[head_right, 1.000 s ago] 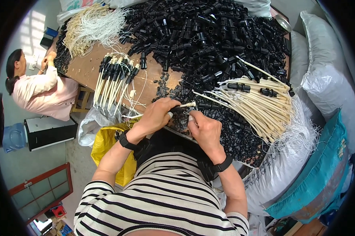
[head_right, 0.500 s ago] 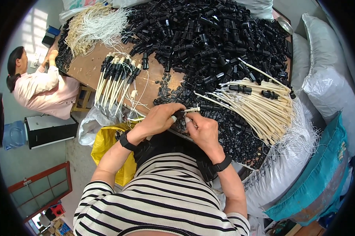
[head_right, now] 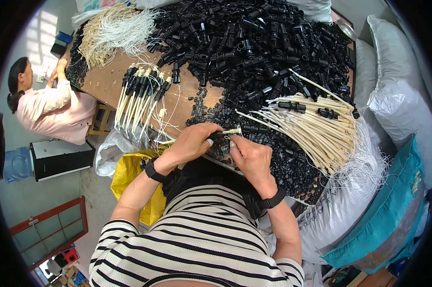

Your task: The person assembles components by hand, fitting a white tube into a black connector and threading a white cord through the assembly. They repeat this process for each set, occasionally moving finished pieces aside to reach more parts.

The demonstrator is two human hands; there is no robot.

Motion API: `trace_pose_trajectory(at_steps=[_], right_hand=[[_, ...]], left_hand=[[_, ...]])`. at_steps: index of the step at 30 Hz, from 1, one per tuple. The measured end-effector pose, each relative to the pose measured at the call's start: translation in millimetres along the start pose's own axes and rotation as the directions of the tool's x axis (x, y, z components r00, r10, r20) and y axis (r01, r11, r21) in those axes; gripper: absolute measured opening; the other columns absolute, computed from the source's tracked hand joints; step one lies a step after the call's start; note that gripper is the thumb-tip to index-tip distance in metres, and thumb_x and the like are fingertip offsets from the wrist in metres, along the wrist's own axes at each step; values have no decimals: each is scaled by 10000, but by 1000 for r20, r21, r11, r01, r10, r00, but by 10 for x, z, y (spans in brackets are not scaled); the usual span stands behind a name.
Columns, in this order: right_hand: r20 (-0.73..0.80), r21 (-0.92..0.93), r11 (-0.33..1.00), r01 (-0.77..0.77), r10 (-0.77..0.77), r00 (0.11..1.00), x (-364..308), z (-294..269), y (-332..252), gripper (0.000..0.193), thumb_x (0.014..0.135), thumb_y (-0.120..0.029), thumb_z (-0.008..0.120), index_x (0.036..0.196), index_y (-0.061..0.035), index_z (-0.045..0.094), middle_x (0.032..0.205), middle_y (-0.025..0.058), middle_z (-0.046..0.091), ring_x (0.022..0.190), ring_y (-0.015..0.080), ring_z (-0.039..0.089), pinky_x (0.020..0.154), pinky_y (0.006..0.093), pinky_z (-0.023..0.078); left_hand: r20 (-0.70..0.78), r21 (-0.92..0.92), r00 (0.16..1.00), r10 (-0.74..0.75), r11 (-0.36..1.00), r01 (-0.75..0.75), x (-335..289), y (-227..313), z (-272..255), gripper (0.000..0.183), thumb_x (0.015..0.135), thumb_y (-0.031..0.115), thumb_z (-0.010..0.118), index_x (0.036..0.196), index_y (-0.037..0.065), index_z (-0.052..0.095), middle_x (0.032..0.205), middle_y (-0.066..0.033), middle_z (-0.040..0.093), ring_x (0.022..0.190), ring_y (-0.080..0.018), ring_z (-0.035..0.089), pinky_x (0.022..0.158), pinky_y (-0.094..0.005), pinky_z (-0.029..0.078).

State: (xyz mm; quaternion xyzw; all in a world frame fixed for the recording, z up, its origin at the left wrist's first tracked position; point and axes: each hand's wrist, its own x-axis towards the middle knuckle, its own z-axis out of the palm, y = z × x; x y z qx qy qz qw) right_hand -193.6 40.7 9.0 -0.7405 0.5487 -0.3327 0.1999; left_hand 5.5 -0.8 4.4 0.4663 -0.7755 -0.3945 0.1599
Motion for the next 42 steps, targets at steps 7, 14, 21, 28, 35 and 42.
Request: trace_pose_trajectory(at_steps=[7,14,21,28,35,42], right_hand=[[51,60,998,14,-17,999,-25,92,1,101,788,-87,662,884,-70,688,682,114,651,562,278,636,500,360,491],[186,157,987,16,-46,981,-47,88,-9,237,817,-14,610,1054,-18,592,726,160,641,622,320,646,549,372,506],[185,132,990,46,-70,980,-1,54,-59,170,831,-22,603,1001,-29,597,730,154,644,624,332,641,560,379,507],[194,100,995,-19,-1,981,48,-2,-86,197,832,-24,606,1029,-33,615,741,155,651,624,309,656,561,364,510],[266,330,929,-168,79,961,-17,98,-38,174,847,-15,565,975,-12,683,734,134,672,601,226,678,547,298,504],[181,229,969,-96,55,982,-4,133,34,126,869,-58,580,929,-14,682,611,73,610,516,111,574,508,265,442]], left_hand=[[14,12,997,70,997,-70,-23,-29,86,393,741,-4,540,1132,23,581,995,-181,633,976,-370,598,832,-445,469],[286,-169,957,52,986,-3,50,16,-137,504,731,6,538,1233,40,498,841,-215,617,823,-373,615,732,-440,454],[212,-388,975,73,922,15,37,66,-86,556,710,-7,582,1257,53,503,989,-132,651,974,-279,618,841,-377,481],[-293,23,885,362,928,-372,-43,85,-58,162,652,-62,661,756,57,628,817,-68,603,804,-240,604,674,-322,491],[-298,-202,862,410,855,-477,-44,-44,-25,165,679,-79,658,797,36,647,850,-57,612,771,-221,610,653,-301,479],[51,-475,928,369,826,-302,174,-205,-225,157,729,-59,667,857,31,681,868,-48,633,762,-159,620,663,-264,488]])
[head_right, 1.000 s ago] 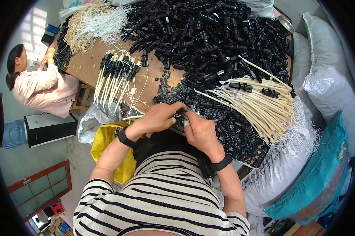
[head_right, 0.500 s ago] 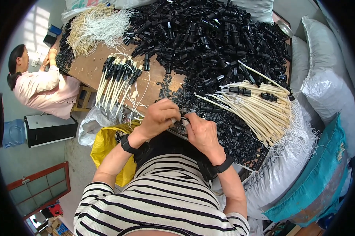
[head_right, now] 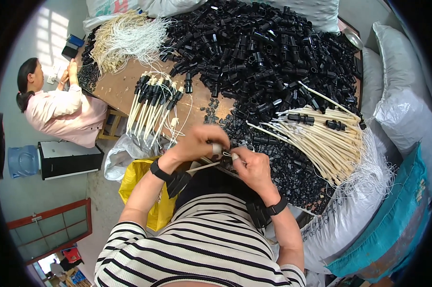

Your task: The person assembles components by hand, fitting a white tube into a black connector and threading a white cord through the assembly. They repeat this process for each set, occasionally moving finished pieces aside to reach more parts.

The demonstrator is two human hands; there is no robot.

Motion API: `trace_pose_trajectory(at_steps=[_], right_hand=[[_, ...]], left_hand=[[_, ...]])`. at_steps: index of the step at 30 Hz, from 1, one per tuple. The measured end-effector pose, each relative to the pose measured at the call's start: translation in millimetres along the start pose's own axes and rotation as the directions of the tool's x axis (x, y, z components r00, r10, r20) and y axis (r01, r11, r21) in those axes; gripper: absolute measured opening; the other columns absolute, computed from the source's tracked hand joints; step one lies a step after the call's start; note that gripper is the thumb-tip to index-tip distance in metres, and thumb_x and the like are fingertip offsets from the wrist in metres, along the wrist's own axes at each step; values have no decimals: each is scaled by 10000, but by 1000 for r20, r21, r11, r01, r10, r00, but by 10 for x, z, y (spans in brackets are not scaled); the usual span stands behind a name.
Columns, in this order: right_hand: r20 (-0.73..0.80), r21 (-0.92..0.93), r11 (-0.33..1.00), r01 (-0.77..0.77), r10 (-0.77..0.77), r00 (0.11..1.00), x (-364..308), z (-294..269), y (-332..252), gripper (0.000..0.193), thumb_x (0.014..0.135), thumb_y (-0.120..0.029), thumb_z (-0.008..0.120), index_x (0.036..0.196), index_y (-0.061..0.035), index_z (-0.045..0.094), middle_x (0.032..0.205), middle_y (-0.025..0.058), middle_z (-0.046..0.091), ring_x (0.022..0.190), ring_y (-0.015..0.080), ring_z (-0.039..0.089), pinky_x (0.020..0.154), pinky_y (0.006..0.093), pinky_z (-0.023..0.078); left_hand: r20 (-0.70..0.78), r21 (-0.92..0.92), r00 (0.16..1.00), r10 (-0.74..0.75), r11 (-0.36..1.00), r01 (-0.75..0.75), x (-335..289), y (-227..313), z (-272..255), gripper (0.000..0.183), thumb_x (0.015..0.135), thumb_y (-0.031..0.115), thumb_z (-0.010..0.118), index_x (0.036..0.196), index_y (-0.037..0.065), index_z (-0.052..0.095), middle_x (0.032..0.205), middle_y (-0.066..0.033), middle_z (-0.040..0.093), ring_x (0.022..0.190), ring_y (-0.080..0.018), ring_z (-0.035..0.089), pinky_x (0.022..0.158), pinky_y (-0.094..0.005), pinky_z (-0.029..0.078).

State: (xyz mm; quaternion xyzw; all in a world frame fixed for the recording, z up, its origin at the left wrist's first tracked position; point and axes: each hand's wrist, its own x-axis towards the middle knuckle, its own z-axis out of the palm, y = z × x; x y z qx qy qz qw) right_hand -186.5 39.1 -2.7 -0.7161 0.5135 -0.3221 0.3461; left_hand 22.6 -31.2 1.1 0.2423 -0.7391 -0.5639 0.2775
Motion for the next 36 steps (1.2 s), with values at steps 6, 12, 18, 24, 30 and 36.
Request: trace_pose_trajectory(at_steps=[6,12,18,24,30,36], right_hand=[[-39,80,963,-258,262,964,55,41,104,158,893,-111,578,972,-22,683,592,66,525,517,107,457,528,273,399],[-15,33,966,-257,258,966,70,59,160,178,897,-131,580,999,-26,682,666,125,609,554,172,559,561,307,441],[4,-15,964,-267,267,964,70,78,153,179,900,-145,579,993,-35,686,672,140,611,550,203,571,572,316,455],[11,-6,961,-275,275,961,54,56,115,169,890,-166,590,974,-61,692,668,154,615,582,267,598,566,352,467],[51,99,975,-201,197,979,34,19,86,137,862,-132,608,925,-49,698,623,121,589,557,220,551,536,323,441],[-37,167,950,-264,274,961,-10,15,108,92,854,-72,612,870,0,667,571,-33,478,533,39,396,501,231,333]], left_hand=[[-497,617,867,-32,690,379,13,-511,-421,578,736,-71,561,1286,104,533,1050,-97,598,989,-244,565,862,-364,479],[-379,489,925,37,856,166,-75,-219,-75,412,670,8,643,1075,76,613,948,-89,601,894,-257,556,819,-363,462],[-301,490,949,-96,838,240,-76,-40,419,294,651,80,676,939,88,616,830,-32,604,845,-239,557,823,-344,381],[-342,433,939,-41,880,197,-72,-160,452,131,680,29,669,791,87,633,738,-18,609,778,-210,568,808,-333,382],[-342,336,939,46,939,77,-80,-126,431,126,691,9,681,801,65,655,812,-36,648,770,-215,591,769,-318,438],[-608,597,780,151,734,323,28,-250,-65,358,718,-99,576,1033,46,666,933,-119,669,908,-263,640,770,-359,518]])
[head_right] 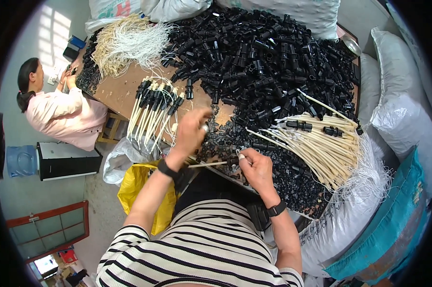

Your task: The person assembles components by hand, fitting a white tube into a black connector and threading a white cord through the assembly. They repeat this process for each set, occasionally moving finished pieces aside to reach more parts.

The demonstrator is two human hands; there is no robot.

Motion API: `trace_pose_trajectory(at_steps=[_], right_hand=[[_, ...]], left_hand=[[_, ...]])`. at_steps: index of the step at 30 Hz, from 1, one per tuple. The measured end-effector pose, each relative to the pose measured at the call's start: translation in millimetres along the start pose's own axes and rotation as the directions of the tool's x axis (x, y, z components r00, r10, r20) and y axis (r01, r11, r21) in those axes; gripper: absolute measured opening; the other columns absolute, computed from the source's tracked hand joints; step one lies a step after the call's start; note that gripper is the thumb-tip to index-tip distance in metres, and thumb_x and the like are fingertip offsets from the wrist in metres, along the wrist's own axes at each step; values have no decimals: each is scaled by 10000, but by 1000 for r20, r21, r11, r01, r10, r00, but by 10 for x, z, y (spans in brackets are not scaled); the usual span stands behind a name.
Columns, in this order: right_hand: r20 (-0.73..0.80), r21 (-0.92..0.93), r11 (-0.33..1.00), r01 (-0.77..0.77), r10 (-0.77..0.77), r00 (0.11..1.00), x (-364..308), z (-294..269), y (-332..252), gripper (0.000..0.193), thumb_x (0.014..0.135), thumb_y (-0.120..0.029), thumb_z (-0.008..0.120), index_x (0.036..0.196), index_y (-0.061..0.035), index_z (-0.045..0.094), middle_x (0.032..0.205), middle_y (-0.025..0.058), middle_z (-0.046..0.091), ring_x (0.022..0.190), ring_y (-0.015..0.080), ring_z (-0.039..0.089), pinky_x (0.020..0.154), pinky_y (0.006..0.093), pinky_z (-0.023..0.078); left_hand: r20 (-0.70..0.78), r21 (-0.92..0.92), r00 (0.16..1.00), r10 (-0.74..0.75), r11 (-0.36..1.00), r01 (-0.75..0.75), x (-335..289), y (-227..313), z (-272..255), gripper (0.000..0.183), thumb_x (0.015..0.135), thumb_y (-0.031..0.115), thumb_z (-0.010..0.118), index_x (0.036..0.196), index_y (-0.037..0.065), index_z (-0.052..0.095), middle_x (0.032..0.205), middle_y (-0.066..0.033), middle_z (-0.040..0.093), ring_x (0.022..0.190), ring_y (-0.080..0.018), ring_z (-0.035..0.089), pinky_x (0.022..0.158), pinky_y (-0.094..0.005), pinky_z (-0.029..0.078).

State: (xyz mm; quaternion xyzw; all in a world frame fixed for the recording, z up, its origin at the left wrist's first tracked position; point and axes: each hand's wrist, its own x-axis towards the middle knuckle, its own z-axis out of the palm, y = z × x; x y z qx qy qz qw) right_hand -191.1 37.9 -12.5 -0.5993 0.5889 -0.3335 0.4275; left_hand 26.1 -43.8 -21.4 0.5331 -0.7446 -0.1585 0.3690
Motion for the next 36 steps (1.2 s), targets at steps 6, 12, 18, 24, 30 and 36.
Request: trace_pose_trajectory(at_steps=[6,12,18,24,30,36], right_hand=[[-38,154,975,-158,166,985,-3,-38,10,78,875,-55,609,851,5,652,600,-101,444,551,0,337,491,209,270],[-51,239,927,-290,310,949,102,17,45,88,882,-79,638,849,-2,665,625,-108,475,564,-10,340,495,196,258],[121,607,747,-273,253,960,107,0,5,112,875,-63,605,933,5,673,633,-65,527,556,14,409,511,209,311],[61,574,786,-229,237,970,65,20,10,110,882,-58,616,951,12,664,658,-63,556,557,13,423,508,206,323],[-155,59,998,19,-9,988,18,11,-51,108,860,-120,667,897,-19,679,609,74,621,529,104,573,517,259,444],[-66,26,998,53,-51,996,35,-56,-58,117,816,-114,671,907,-41,683,613,103,626,513,165,606,503,275,448]], left_hand=[[195,-78,973,-121,987,138,177,-447,3,336,704,-119,572,980,37,684,912,-135,657,835,-286,636,761,-379,503],[317,-576,929,-192,739,349,-92,279,80,141,747,-70,642,850,27,643,844,-9,625,760,-90,586,669,-221,479],[104,-423,994,-18,904,61,-215,683,280,299,677,-77,680,948,42,640,798,-66,605,731,-180,607,665,-277,486],[170,-477,976,-139,855,205,-237,695,301,315,692,-54,696,988,50,672,789,-44,617,744,-149,588,679,-263,476],[308,-324,920,-242,883,341,-226,658,245,154,688,-2,702,835,36,726,685,-18,607,644,-107,562,599,-240,448],[250,-385,943,-219,871,305,-242,560,269,114,675,-2,697,787,20,705,664,-27,610,630,-101,577,566,-244,443]])
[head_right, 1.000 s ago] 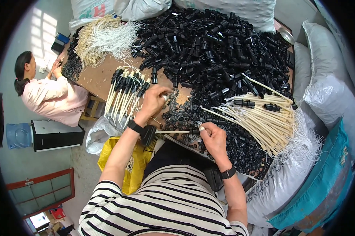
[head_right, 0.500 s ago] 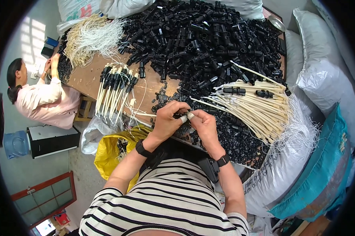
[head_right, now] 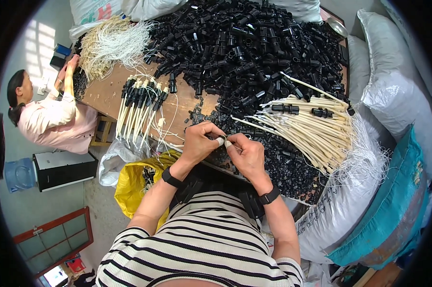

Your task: The person assembles components by hand, fitting a white tube into a black connector and threading a white cord through the assembly. They repeat this process for each set, occasionally moving finished pieces aside to reach more parts.

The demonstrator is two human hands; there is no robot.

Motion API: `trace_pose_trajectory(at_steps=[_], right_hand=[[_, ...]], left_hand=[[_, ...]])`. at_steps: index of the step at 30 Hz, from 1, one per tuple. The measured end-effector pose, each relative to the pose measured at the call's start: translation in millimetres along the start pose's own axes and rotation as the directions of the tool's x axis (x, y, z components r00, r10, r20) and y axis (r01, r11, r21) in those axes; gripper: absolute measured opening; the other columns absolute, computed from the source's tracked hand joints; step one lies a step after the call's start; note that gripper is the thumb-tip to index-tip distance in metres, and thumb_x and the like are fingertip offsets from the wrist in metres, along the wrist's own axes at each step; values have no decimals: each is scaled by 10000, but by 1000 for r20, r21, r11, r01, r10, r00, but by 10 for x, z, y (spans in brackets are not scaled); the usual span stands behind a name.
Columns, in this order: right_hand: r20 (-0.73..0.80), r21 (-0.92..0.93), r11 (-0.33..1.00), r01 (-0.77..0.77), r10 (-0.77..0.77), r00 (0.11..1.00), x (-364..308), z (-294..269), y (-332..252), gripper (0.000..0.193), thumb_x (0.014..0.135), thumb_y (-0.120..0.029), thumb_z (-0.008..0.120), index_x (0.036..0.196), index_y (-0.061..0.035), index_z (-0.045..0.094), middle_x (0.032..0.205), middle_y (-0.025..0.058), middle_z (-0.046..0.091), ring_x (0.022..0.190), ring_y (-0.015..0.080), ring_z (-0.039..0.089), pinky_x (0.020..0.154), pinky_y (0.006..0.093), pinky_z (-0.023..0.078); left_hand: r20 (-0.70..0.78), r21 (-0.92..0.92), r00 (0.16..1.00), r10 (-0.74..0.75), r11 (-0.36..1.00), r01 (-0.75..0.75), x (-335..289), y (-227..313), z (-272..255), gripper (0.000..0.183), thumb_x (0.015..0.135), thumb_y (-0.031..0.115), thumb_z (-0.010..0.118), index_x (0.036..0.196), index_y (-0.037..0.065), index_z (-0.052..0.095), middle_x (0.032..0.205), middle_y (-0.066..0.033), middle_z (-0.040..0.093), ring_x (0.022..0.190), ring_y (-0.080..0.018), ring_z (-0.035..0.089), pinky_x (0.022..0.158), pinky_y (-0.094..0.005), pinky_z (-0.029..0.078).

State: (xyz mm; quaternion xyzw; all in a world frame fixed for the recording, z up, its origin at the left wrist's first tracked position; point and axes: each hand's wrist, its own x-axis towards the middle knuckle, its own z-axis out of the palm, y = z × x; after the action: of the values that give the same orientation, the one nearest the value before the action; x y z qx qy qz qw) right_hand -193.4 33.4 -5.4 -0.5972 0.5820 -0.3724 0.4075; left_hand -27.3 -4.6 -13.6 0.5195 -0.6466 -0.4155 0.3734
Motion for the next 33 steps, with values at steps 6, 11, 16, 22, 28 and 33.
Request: trace_pose_trajectory(at_steps=[6,11,16,22,28,33], right_hand=[[22,-86,994,66,-65,998,41,-22,-72,106,786,-96,668,880,-50,679,603,96,630,478,195,593,485,285,451],[-55,115,978,176,-171,984,0,-12,-38,107,794,-25,658,897,-6,679,553,-7,532,495,29,430,474,209,348],[40,64,989,134,-136,990,34,-107,-53,117,794,-16,663,909,-9,683,585,-4,561,505,33,456,479,209,359],[117,300,953,-39,4,993,-5,-155,-34,117,839,-39,664,946,7,677,635,-62,546,529,-13,393,478,187,287],[303,926,196,-323,129,944,-29,-218,41,145,869,-8,629,1012,14,628,632,-80,480,535,-15,355,496,169,246],[60,113,963,246,-253,965,-20,-278,-50,324,796,20,552,1072,-52,708,880,88,706,590,162,610,582,266,499]], left_hand=[[-51,205,972,231,954,-216,47,39,-53,76,639,9,686,703,25,648,641,-44,585,640,-168,572,590,-289,432],[39,68,993,108,992,-111,92,107,-107,93,609,30,693,666,43,621,635,-52,566,654,-217,556,595,-325,430],[17,363,854,520,793,-490,93,225,-123,118,585,35,692,668,45,610,646,-61,554,676,-242,550,606,-334,435],[4,236,957,289,930,-282,75,133,-145,136,588,29,682,694,58,601,747,-51,583,714,-242,549,609,-344,438],[374,194,890,262,916,-352,-15,232,-108,488,700,98,678,1184,91,614,1004,-123,669,838,-283,658,744,-338,527],[424,179,906,-10,981,-73,61,180,-218,333,709,107,648,1041,84,670,846,-153,671,753,-331,650,656,-382,509]])
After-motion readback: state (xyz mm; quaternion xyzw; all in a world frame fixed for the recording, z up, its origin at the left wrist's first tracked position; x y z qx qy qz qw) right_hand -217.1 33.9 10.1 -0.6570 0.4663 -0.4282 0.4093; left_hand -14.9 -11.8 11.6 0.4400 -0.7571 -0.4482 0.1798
